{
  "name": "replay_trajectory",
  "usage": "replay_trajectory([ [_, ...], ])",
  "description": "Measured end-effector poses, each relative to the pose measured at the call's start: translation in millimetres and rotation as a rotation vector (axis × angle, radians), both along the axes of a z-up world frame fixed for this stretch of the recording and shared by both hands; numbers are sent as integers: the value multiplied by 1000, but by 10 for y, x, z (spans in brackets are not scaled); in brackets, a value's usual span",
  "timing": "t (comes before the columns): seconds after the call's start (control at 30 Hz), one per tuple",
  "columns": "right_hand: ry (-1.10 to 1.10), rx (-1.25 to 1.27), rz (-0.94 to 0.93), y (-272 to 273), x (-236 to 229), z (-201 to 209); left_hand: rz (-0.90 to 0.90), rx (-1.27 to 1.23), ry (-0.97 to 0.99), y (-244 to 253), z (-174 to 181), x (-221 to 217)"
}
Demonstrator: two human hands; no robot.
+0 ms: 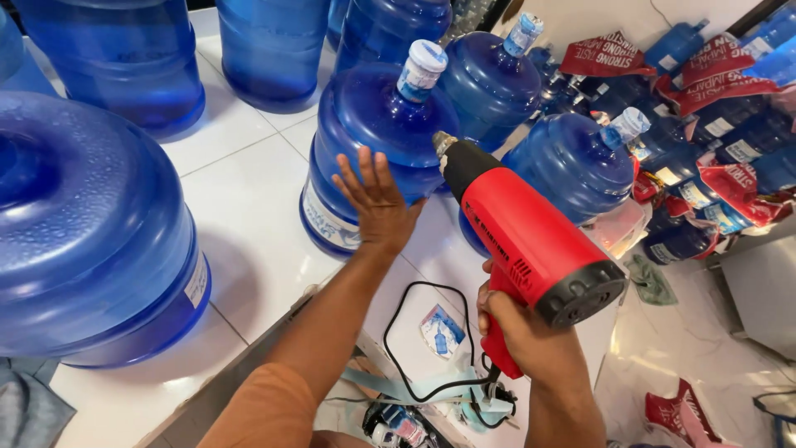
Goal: The person uses a red heat gun to apply heat to the necks of large blue water jugs. They then place white paper seals over the caps and wipe the jugs with a cloth. The person handles multiple jugs in a row, applying heat and seals to each one.
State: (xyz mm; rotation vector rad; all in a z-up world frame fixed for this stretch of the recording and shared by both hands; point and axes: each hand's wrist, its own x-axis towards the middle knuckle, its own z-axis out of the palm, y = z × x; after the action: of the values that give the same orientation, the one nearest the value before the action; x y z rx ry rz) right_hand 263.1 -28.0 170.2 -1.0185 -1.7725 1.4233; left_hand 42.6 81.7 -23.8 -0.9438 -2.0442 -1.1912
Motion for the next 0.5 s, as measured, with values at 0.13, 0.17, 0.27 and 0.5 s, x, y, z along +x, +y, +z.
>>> replay_trajectory([
  [0.13, 14, -13, -148, -222, -163, 92, 99, -12, 44, 458, -88, 203],
  [0.17, 63, -8, -178, -298, -204, 119, 115, -39, 74, 552, -133, 253],
  [0.27, -46, -73, -227, -420, -295, 271, -16, -386, 87, -17, 196, 190],
  [0.5, -20, -25, -235, -575, -415, 290, -309, 276, -130, -202, 756, -1097],
])
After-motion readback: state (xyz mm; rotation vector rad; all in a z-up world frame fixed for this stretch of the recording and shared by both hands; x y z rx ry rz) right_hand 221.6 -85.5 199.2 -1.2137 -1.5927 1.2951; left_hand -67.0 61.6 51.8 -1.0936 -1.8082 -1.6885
